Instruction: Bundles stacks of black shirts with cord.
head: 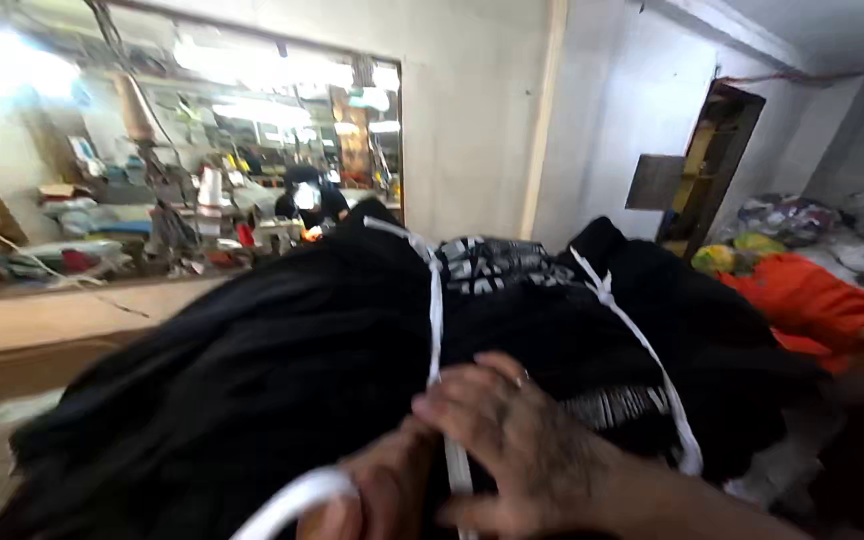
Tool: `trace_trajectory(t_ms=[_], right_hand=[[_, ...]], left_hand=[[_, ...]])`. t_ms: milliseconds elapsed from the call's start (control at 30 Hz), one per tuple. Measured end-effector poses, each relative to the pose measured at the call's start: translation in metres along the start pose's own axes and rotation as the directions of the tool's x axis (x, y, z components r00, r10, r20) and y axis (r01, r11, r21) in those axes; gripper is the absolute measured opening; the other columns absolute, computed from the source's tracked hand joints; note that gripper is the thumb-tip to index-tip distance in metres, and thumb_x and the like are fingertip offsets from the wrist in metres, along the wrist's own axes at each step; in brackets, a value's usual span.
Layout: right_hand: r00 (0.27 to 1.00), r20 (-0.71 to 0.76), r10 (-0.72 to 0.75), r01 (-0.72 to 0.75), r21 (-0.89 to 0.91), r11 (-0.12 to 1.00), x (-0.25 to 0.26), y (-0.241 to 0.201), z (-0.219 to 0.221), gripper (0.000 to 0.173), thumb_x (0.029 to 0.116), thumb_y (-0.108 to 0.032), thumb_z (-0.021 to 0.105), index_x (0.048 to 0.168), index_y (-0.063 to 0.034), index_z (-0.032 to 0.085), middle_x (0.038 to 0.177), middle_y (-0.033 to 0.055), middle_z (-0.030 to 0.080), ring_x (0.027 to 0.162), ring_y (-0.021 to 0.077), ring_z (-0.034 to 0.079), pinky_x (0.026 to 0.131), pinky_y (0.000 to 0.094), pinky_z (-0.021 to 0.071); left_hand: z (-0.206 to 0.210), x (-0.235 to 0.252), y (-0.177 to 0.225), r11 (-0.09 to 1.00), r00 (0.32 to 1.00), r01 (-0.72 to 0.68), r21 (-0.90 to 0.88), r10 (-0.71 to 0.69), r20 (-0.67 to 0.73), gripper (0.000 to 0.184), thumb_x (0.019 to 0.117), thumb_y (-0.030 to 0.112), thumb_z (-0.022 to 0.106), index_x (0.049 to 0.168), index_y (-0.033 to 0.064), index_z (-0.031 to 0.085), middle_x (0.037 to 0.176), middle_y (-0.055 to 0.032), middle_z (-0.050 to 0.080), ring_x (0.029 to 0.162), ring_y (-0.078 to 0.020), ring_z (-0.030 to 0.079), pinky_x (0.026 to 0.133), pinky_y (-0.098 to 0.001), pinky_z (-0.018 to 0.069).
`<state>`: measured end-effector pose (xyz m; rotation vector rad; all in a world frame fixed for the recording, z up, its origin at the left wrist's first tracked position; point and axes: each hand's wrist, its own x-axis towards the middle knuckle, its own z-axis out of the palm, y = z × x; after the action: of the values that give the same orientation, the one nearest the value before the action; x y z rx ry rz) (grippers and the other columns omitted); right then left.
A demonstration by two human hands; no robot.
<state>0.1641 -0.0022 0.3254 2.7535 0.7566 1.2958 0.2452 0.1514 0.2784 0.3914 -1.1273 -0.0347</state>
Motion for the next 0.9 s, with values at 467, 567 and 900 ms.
trace_trajectory(t_ms=[467,567,900], right_hand=[[0.972,-0.009,0.234,-0.230,-0.223,0.947,-0.041,-0.054,0.009,0.072,0.0954,-0.056,0.053,0.151,-0.0092,0.052,0.155,0.0104,0.052,0.150,0.0320,0.038,0.122,0.0670,0.0145],[0.968,0.031,0.249,-0.233,-0.262,0.937,-0.047,-0.060,0.004,0.080,0.0876,-0.065,0.061,0.148,-0.0129,0.055,0.154,0.0121,0.053,0.150,0.0354,0.038,0.122,0.0675,0.0161],[0.983,0.174,-0.049,0.056,-0.038,0.998,-0.077,-0.126,-0.018,0.027,0.0952,-0.019,0.068,0.119,-0.0064,0.074,0.131,0.0218,0.067,0.134,0.0437,0.054,0.118,0.0686,0.0277]], left_hand=[[0.067,-0.065,0.053,0.956,0.970,0.206,0.211,-0.170,-0.177,0.043,0.1056,0.041,0.044,0.066,0.0265,0.050,0.057,0.0138,0.046,0.054,-0.0024,0.048,0.060,-0.0255,0.0475],[0.120,-0.231,0.126,0.953,0.909,0.278,0.116,-0.223,-0.351,0.045,0.1027,0.048,0.051,0.064,0.0267,0.058,0.054,0.0150,0.047,0.052,0.0013,0.049,0.062,-0.0189,0.0471],[0.140,-0.294,0.201,0.977,0.878,0.189,-0.096,-0.212,-0.429,0.044,0.1026,0.042,0.050,0.064,0.0234,0.057,0.057,0.0101,0.051,0.060,-0.0067,0.056,0.075,-0.0292,0.0511]])
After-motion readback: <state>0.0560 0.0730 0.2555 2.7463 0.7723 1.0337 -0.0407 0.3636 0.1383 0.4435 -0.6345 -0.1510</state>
